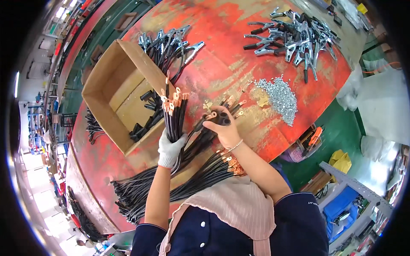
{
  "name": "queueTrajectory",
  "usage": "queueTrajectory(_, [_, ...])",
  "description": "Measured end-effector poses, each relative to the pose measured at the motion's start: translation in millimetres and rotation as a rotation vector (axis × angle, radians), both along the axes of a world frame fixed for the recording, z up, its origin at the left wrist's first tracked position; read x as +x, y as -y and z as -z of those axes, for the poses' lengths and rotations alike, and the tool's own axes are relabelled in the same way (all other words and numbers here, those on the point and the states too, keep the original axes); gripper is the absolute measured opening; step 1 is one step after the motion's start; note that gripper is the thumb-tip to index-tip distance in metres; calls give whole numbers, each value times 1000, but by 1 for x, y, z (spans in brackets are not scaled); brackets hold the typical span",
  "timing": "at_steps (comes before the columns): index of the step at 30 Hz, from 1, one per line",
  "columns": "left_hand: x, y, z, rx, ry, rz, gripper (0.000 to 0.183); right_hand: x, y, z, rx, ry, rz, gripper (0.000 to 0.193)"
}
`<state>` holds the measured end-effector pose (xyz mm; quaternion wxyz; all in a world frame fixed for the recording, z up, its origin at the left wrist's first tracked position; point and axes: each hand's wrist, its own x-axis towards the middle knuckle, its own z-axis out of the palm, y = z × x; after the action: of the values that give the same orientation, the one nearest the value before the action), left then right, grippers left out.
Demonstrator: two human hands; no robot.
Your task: Manually assembling electrical cables by attaching rubber sleeves and clamps to wire ends.
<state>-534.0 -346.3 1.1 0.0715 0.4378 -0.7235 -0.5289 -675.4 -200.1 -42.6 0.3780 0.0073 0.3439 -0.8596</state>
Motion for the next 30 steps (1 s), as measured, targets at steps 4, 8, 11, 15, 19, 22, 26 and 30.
queueTrajectory(4, [-1, -5, 5, -1, -85, -40, 27, 47, 11, 37, 331, -28, -37, 47])
queueTrajectory(8, [1, -3, 4, 91, -158, -67, 28, 61, 0, 71, 645, -221, -460, 48])
queueTrajectory(11, [4, -2, -6, 70, -114, -43, 31, 21, -39, 67, 740, -426, -786, 45])
queueTrajectory(15, [9, 0, -5, 154, -109, -40, 32, -35, -54, 10, 458, -485, -610, 38])
queueTrajectory(19, [5, -3, -12, 209, -93, -46, 29, -59, -29, -34, 308, -292, -104, 36])
queueTrajectory(22, [9, -3, -7, 222, -131, -27, 29, -64, -11, -50, 21, 17, 42, 32])
queueTrajectory(26, [12, -2, -9, 158, -50, 26, 30, -60, -6, -27, 34, 235, 52, 25])
queueTrajectory(30, [18, -1, -1, 202, -77, 42, 33, -56, -6, -36, -39, 248, 43, 33])
